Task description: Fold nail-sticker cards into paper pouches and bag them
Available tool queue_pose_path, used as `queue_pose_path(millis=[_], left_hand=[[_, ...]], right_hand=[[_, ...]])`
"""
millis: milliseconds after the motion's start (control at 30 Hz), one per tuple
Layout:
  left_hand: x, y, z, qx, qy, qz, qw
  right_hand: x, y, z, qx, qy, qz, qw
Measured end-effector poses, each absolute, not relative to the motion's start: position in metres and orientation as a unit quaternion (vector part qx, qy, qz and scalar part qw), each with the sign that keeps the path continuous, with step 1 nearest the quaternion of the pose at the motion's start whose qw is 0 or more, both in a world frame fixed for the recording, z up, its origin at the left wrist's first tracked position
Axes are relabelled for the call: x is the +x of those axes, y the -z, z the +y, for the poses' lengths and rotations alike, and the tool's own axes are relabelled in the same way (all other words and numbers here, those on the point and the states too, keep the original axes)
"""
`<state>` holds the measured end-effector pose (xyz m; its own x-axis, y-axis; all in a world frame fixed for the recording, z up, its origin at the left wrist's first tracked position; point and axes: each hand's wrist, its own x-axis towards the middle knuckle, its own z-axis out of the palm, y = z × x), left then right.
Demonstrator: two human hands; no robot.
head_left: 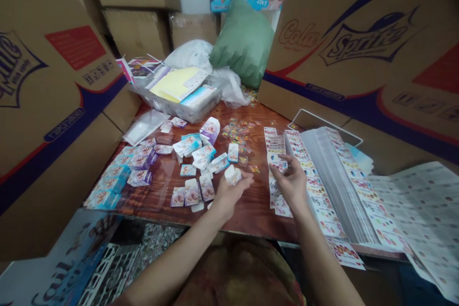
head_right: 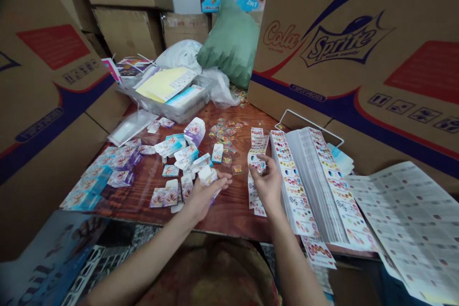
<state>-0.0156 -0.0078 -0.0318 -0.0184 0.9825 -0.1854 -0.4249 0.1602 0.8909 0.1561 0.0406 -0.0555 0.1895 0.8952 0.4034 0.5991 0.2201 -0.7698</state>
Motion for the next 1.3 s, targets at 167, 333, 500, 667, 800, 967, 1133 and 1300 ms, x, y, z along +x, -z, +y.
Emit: queue_pose_path(millis=[167, 333, 500, 667, 800, 967, 1133, 1300], left_hand=[[0.007, 0.027, 0.019, 0.289, -0.6, 0.406, 0.626], [0.004, 0.006, 0.01, 0.36, -0.603, 0.385, 0.599], [-0.006, -0.017, -0.01, 0.529, -0.524, 0.375, 0.552], [-0.009, -0.023, -0.021, 0.561, -0.558, 0.385, 0.475], [-0.013, -0.019, -0.028, 0.577, -0.53, 0.419, 0.459], [-0.02, -0.008, -0.03, 0.527, -0.524, 0.412, 0.528], [-0.03, -0.01, -0.028, 0.513, -0.517, 0.423, 0.538], [-0.034, -0.006, -0.034, 0.524, -0.467, 0.419, 0.576]], right_hand=[[0.142, 0.049, 0.002, -0.5, -0.296, -0.605, 0.544], [0.151, 0.023, -0.022, -0.531, -0.184, -0.678, 0.474], [0.163, -0.015, -0.016, -0.483, -0.158, -0.735, 0.448], [0.16, -0.01, -0.015, -0.468, -0.339, -0.673, 0.461], [0.153, 0.002, -0.02, -0.497, -0.358, -0.601, 0.513], [0.145, 0.002, -0.033, -0.504, -0.212, -0.695, 0.467], [0.138, 0.006, -0.049, -0.435, -0.241, -0.781, 0.379], [0.138, 0.017, -0.049, -0.497, -0.285, -0.684, 0.452]])
